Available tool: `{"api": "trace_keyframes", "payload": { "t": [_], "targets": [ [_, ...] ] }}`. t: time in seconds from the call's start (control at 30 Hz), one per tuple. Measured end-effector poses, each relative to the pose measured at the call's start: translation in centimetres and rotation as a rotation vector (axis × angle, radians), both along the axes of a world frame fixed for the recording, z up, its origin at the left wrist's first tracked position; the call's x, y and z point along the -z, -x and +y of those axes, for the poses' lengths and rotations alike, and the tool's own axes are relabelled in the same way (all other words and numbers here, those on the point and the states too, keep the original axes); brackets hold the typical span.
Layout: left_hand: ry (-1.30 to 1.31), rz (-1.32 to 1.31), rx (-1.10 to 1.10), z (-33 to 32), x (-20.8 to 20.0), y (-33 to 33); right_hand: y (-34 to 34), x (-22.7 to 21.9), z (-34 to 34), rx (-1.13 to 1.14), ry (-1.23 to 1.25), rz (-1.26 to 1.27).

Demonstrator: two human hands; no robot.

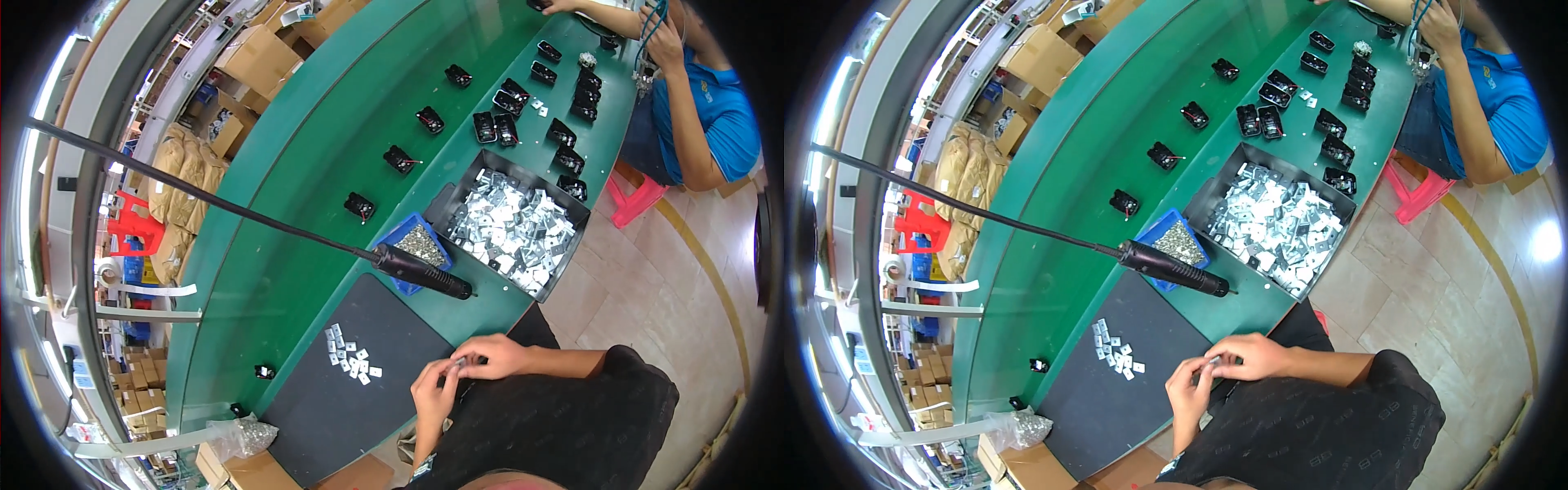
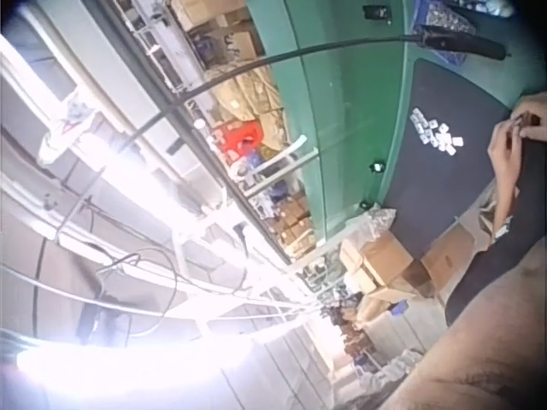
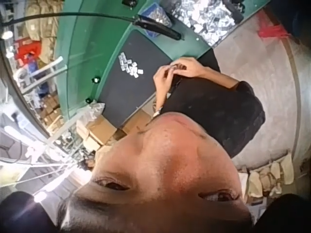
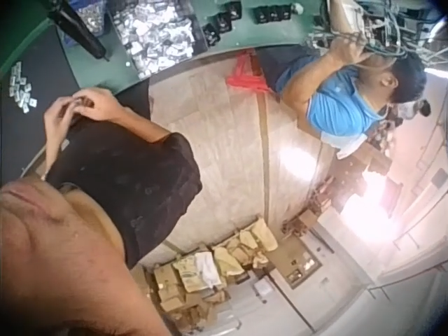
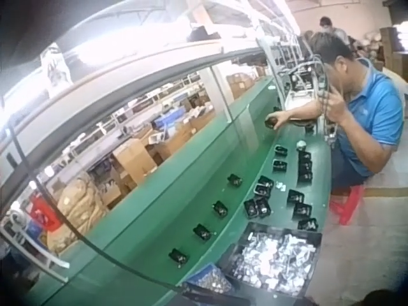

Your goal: The person assembles small electronic components by securing metal plates to an electronic housing with screws using an electric screwdriver.

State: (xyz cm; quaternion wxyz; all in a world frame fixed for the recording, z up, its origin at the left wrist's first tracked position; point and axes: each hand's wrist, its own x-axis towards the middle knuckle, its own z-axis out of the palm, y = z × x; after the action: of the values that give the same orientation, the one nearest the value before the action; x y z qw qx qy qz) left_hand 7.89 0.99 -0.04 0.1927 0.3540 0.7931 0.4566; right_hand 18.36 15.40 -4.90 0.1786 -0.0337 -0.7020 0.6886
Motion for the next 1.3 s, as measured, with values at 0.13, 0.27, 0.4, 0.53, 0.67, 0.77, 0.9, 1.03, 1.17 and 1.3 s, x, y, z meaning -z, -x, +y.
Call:
{"api": "trace_keyframes", "payload": {
  "t": [0.13,0.27,0.4,0.53,0.67,0.77,0.9,1.03,1.17,1.3],
  "targets": [
    [-0.014,-0.016,0.114,1.2,-0.7,4.1,2.1,-0.5,1.6,0.105,-0.103,-0.119],
    [0.034,0.313,0.252,5.1,-1.7,13.4,2.7,0.5,2.7,0.259,-0.202,-0.101],
    [0.168,0.721,0.135,10.7,-1.0,22.9,3.7,0.8,2.6,0.305,-0.342,0.020],
    [0.157,0.799,0.085,17.3,1.0,27.3,2.9,1.2,2.3,0.362,-0.355,0.029],
    [0.185,0.782,0.287,20.3,5.7,31.5,2.6,1.1,2.3,0.381,-0.323,0.073],
    [0.185,0.689,0.205,20.3,6.1,32.3,2.9,1.6,2.4,0.376,-0.347,0.107],
    [0.232,0.711,0.209,18.4,5.0,31.3,3.3,1.4,2.7,0.352,-0.316,0.070],
    [0.251,0.671,0.222,19.9,3.8,30.1,3.4,1.1,2.9,0.332,-0.347,0.037],
    [0.263,0.654,0.210,21.4,4.5,30.9,3.5,0.9,2.9,0.333,-0.254,0.014],
    [0.228,0.563,0.306,20.7,5.3,32.1,2.6,0.9,2.7,0.331,-0.213,-0.036]
  ]
}}
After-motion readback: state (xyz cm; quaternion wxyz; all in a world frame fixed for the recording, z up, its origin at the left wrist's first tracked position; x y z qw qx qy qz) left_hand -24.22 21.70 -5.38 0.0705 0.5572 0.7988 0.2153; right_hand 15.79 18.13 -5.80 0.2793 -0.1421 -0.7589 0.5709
